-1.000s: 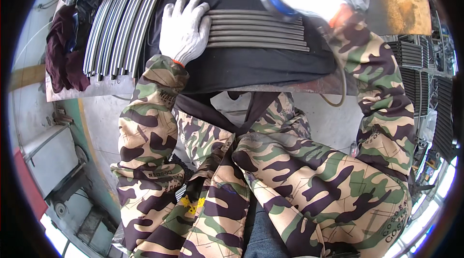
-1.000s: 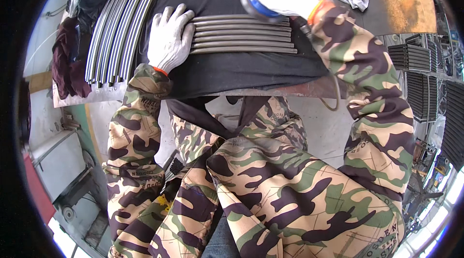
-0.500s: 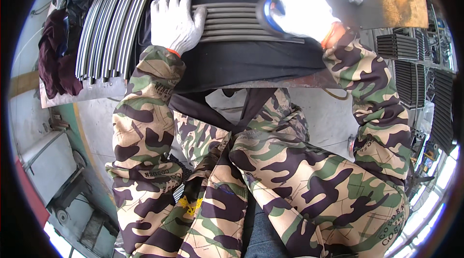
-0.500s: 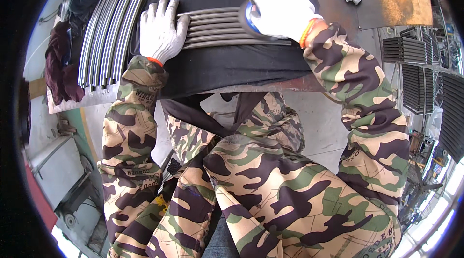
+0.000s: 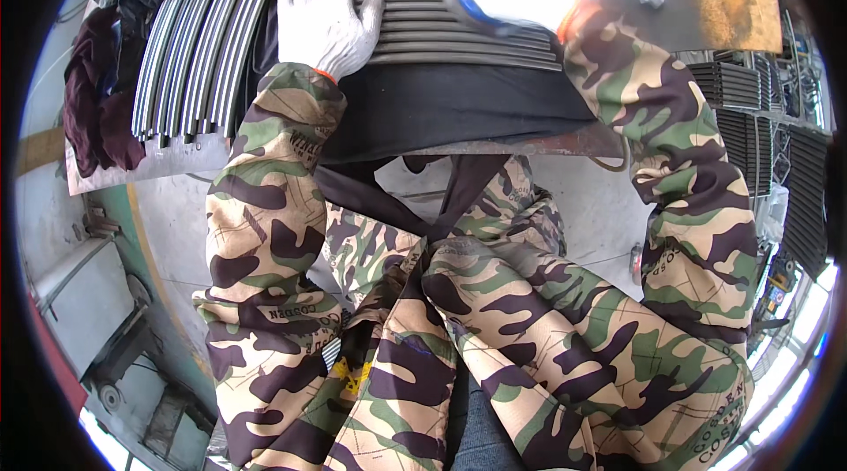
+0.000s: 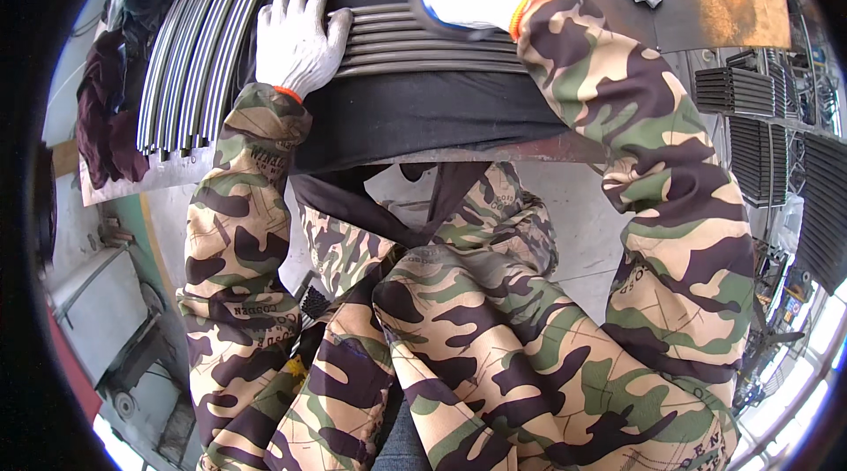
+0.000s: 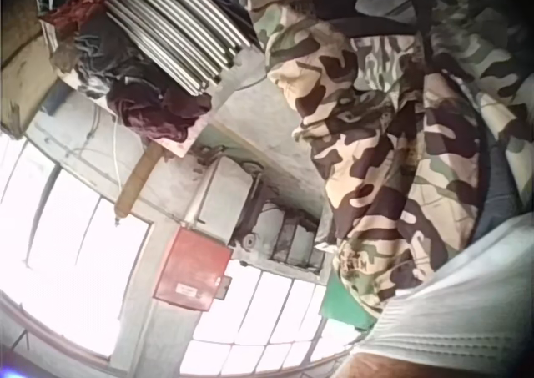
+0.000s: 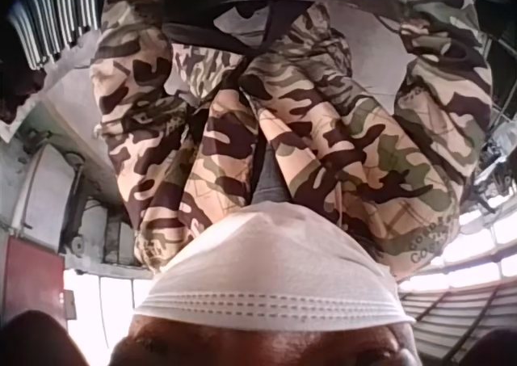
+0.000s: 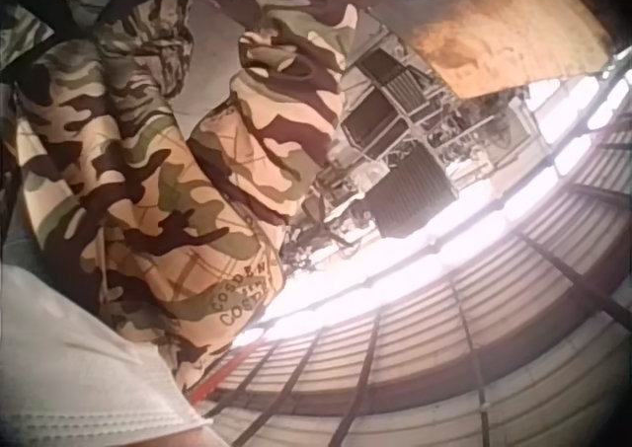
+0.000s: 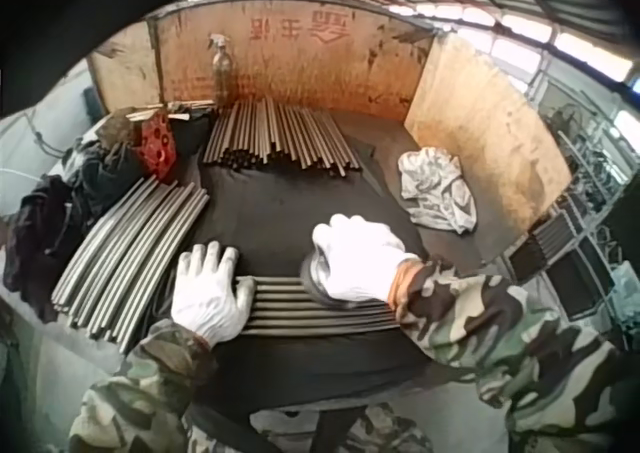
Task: The recorder is sanding several cylindrical metal tubes using a handheld pneumatic orbital sander on a workbench.
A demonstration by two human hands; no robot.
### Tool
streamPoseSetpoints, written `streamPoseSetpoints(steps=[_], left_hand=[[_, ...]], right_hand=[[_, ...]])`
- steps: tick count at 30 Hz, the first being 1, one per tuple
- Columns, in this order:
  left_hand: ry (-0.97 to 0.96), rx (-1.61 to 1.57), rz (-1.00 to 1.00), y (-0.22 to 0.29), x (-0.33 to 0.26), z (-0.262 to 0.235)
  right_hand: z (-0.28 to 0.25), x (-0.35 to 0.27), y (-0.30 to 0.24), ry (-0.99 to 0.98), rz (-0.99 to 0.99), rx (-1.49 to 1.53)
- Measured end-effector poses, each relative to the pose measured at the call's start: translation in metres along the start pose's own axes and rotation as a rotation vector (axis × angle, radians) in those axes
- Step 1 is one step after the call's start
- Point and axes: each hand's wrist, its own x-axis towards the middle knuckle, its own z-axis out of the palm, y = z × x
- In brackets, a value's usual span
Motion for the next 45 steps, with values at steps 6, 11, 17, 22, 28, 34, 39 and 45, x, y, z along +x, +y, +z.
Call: streamPoseSetpoints(steps=[6, 11, 17, 22, 28, 34, 39, 45], left_hand=[[-0.062, 0.074, 0.012, 0.002, 0.004, 0.0], [-0.058, 0.017, -0.103, 0.006, 0.005, -0.002], [0.02, 0.023, -0.068, 0.026, 0.019, -0.01], [0.039, -0.004, -0.061, 0.036, 0.018, -0.013], [-0.056, -0.011, -0.097, 0.023, 0.017, -0.007], [-0.12, 0.036, -0.129, -0.007, 0.017, -0.009], [-0.187, -0.056, -0.186, 0.019, 0.04, 0.012], [-0.312, -0.042, -0.288, 0.002, 0.014, -0.004]], right_hand=[[0.01, 0.012, -0.002, -0.008, -0.038, 0.028], [0.008, 0.018, -0.006, 0.001, -0.03, 0.02], [-0.002, 0.019, 0.019, 0.022, 0.068, -0.004], [-0.012, -0.001, 0.019, 0.015, 0.052, 0.025], [-0.003, 0.015, 0.018, 0.029, 0.068, 0.012], [0.028, 0.036, -0.009, 0.13, -0.047, 0.07], [-0.002, 0.013, 0.0, 0.057, -0.038, 0.044], [0.011, 0.037, -0.033, 0.077, -0.004, 0.177]])
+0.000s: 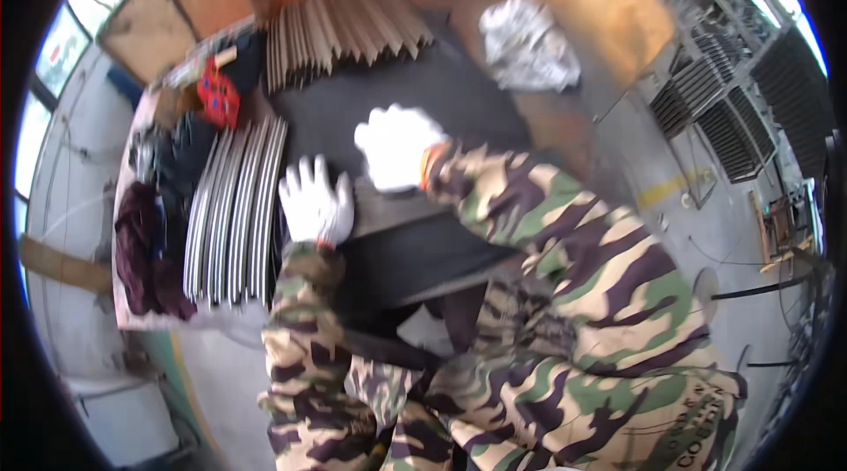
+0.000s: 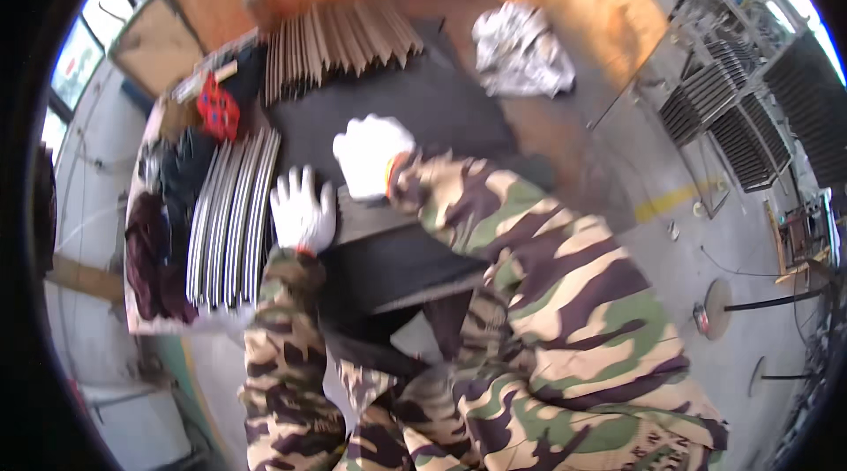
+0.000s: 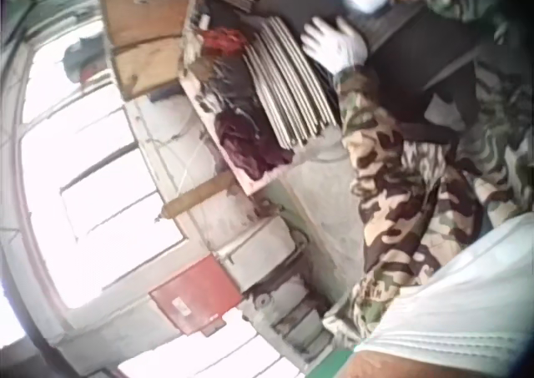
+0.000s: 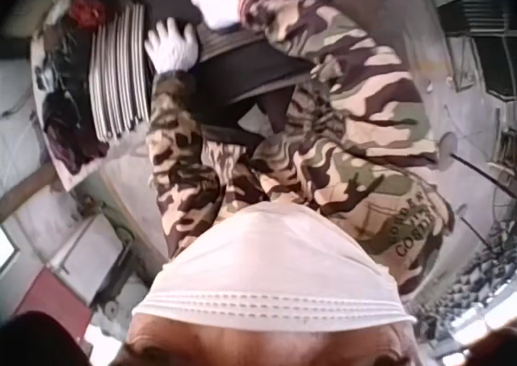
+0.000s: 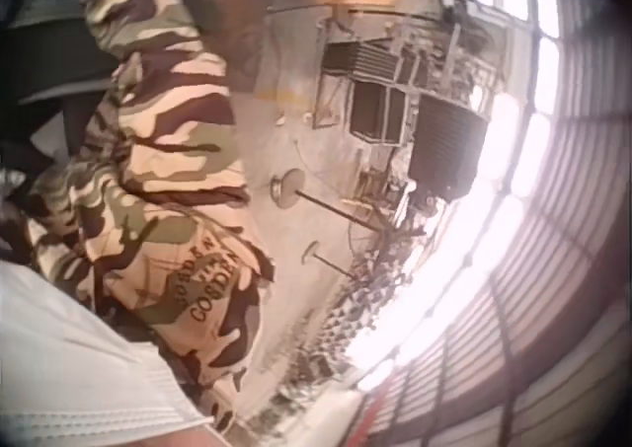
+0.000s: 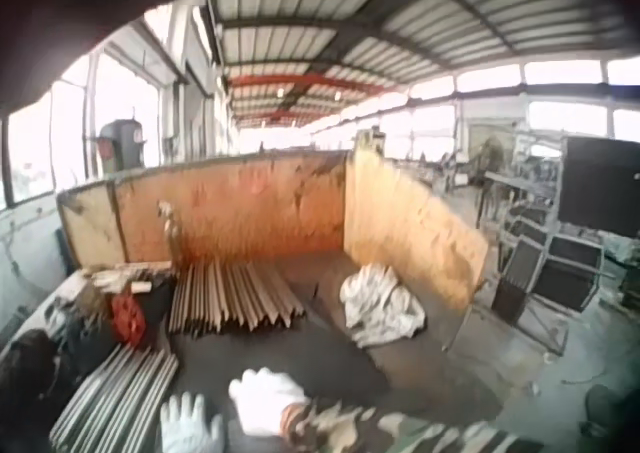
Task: The recorder is sanding several cylindrical metal tubes using a handheld pneumatic orbital sander on a workbench.
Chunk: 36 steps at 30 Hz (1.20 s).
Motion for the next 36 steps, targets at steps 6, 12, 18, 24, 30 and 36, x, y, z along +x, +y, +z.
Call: streamPoseSetpoints(steps=[6, 12, 18, 24, 30, 36], left_hand=[[0.059, -0.005, 0.024, 0.0, -0.008, 0.006], [0.094, -0.049, 0.018, -0.002, -0.002, 0.008], [0.121, -0.057, 0.008, -0.001, -0.005, 0.009], [0.049, -0.088, -0.032, 0.002, -0.004, 0.005], [0.042, -0.07, -0.031, -0.001, -0.005, 0.006], [0.054, -0.072, -0.023, 0.001, -0.001, 0.007]], right_hand=[[-0.01, -0.019, -0.013, -0.136, -0.013, 0.04], [-0.007, -0.014, -0.01, -0.13, -0.007, 0.039], [0.003, -0.002, 0.007, -0.109, 0.009, -0.001], [-0.013, -0.021, 0.005, -0.24, 0.009, 0.008], [-0.011, -0.022, 0.021, -0.211, 0.032, 0.014], [-0.014, -0.027, 0.038, -0.172, 0.039, 0.01]])
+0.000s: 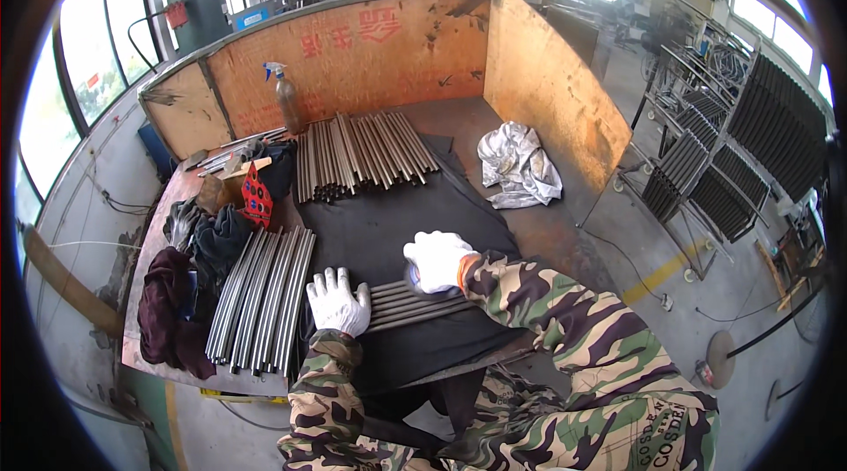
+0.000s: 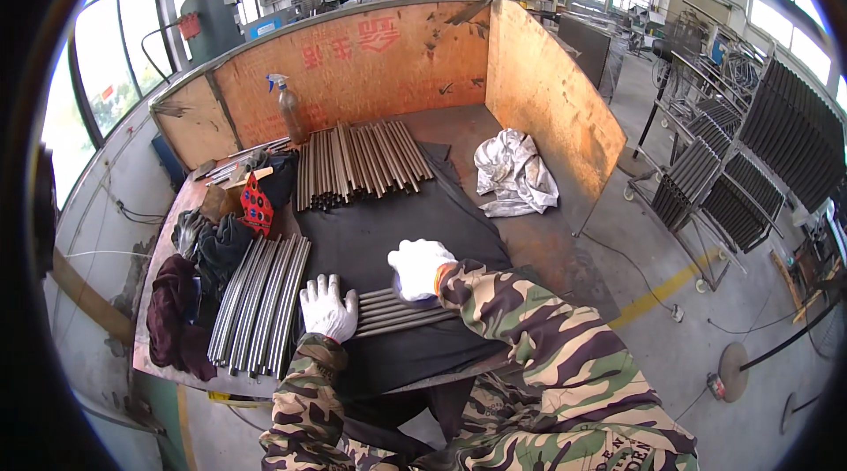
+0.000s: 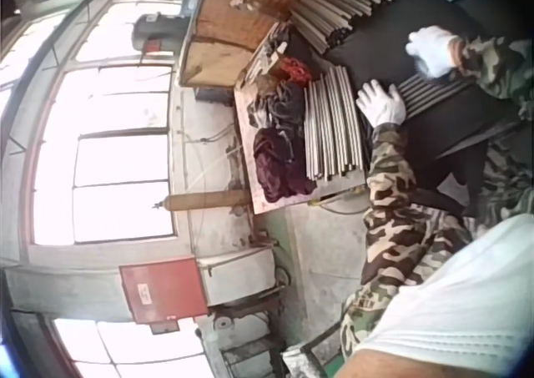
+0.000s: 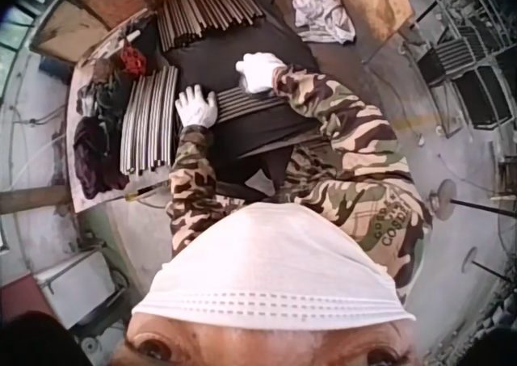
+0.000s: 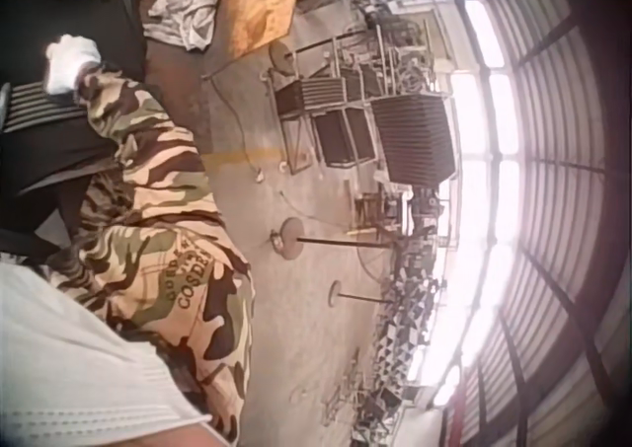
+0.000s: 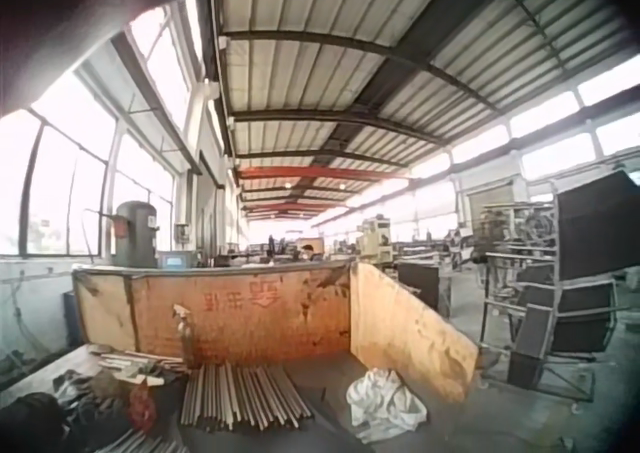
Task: The recorder is sanding several cylindrical metal tubes using a handheld pneumatic orbital sander on a workbench.
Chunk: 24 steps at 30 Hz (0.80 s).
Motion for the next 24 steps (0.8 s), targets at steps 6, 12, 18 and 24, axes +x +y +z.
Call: streamPoseSetpoints(steps=[6, 12, 18, 24], left_hand=[[-0.027, -0.002, -0.013, 0.001, -0.002, -0.002], [-0.021, -0.006, 0.012, -0.004, -0.012, -0.005], [-0.061, 0.002, -0.011, 0.0, -0.012, -0.01], [-0.002, 0.061, 0.029, -0.005, -0.01, 0.001]], right_hand=[[-0.007, -0.026, -0.008, -0.065, -0.033, -0.007], [-0.001, -0.025, -0.006, -0.007, 0.005, -0.021], [0.009, -0.025, 0.0, 0.153, -0.08, -0.061], [-0.005, -0.027, 0.006, 0.007, -0.086, -0.054]])
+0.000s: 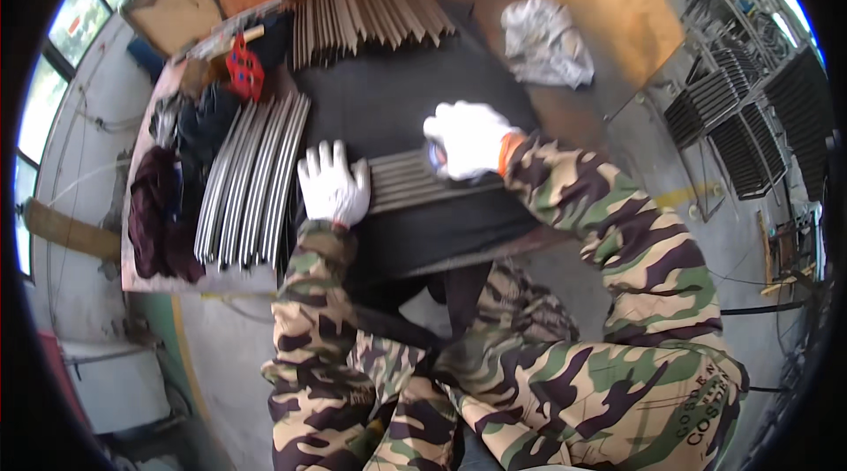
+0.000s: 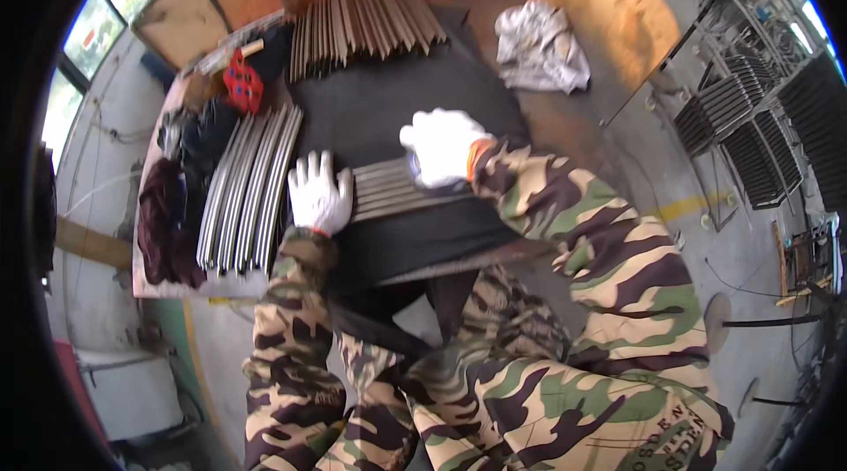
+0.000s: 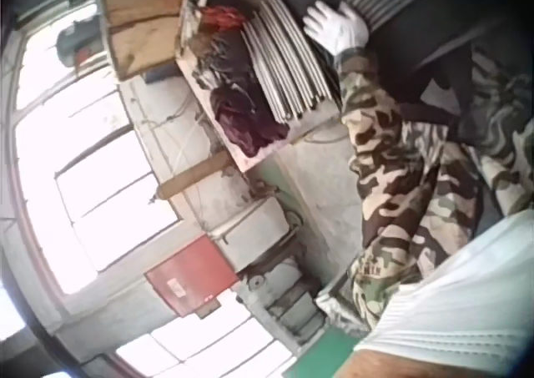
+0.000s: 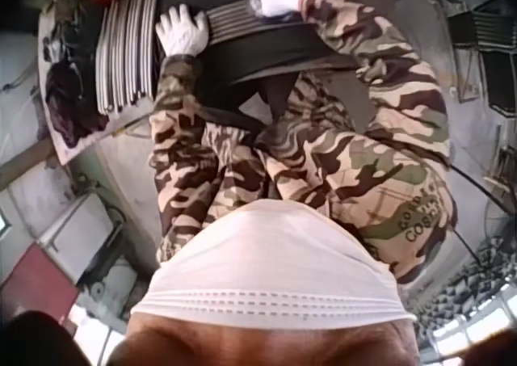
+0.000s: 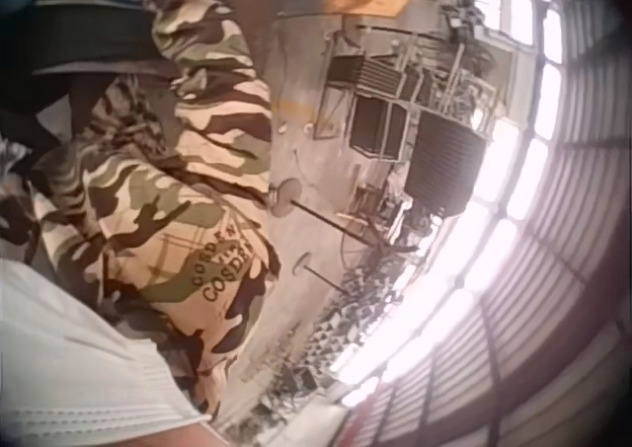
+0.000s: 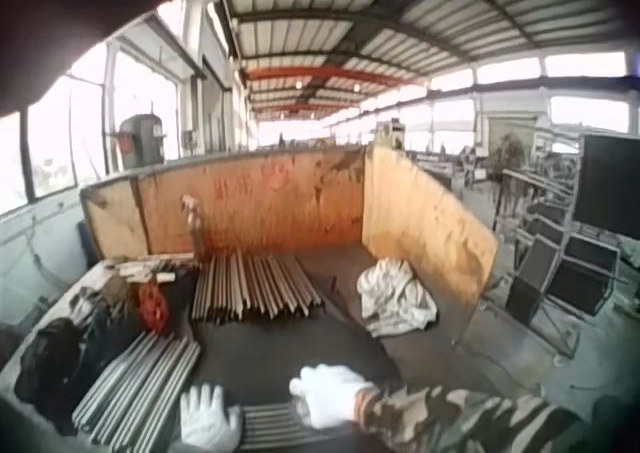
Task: The recorder is sanding several cylindrical metal tubes using a handheld pneumatic orbital sander on a workbench.
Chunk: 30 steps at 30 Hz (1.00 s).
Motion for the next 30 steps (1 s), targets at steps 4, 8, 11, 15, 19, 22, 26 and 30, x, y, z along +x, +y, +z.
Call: streamPoseSetpoints(steps=[4, 8, 11, 15, 19, 22, 26, 30], left_hand=[[0.196, 0.031, 0.155, 0.001, 0.012, -0.004], [0.164, 0.058, 0.146, -0.006, 0.003, -0.001], [0.014, 0.087, 0.107, -0.001, 0.003, -0.01], [-0.014, 0.115, 0.093, -0.008, 0.003, -0.004], [0.198, 0.105, 0.246, -0.011, 0.007, -0.001], [0.219, 0.085, 0.234, -0.012, 0.002, 0.0], [0.148, 0.091, 0.228, -0.011, -0.001, -0.005], [0.194, 0.088, 0.247, -0.012, -0.009, -0.008]], right_hand=[[0.003, 0.013, 0.022, 0.016, 0.056, -0.012], [0.001, 0.0, 0.007, -0.079, 0.061, 0.002], [0.002, -0.013, 0.006, -0.077, 0.006, 0.02], [0.001, -0.002, 0.015, -0.063, 0.022, -0.016], [0.001, -0.027, 0.013, -0.062, -0.03, -0.022], [0.003, -0.017, 0.026, -0.044, 0.021, -0.039], [0.007, -0.033, 0.019, -0.041, -0.039, -0.039], [0.01, -0.018, 0.026, -0.026, 0.017, -0.031]])
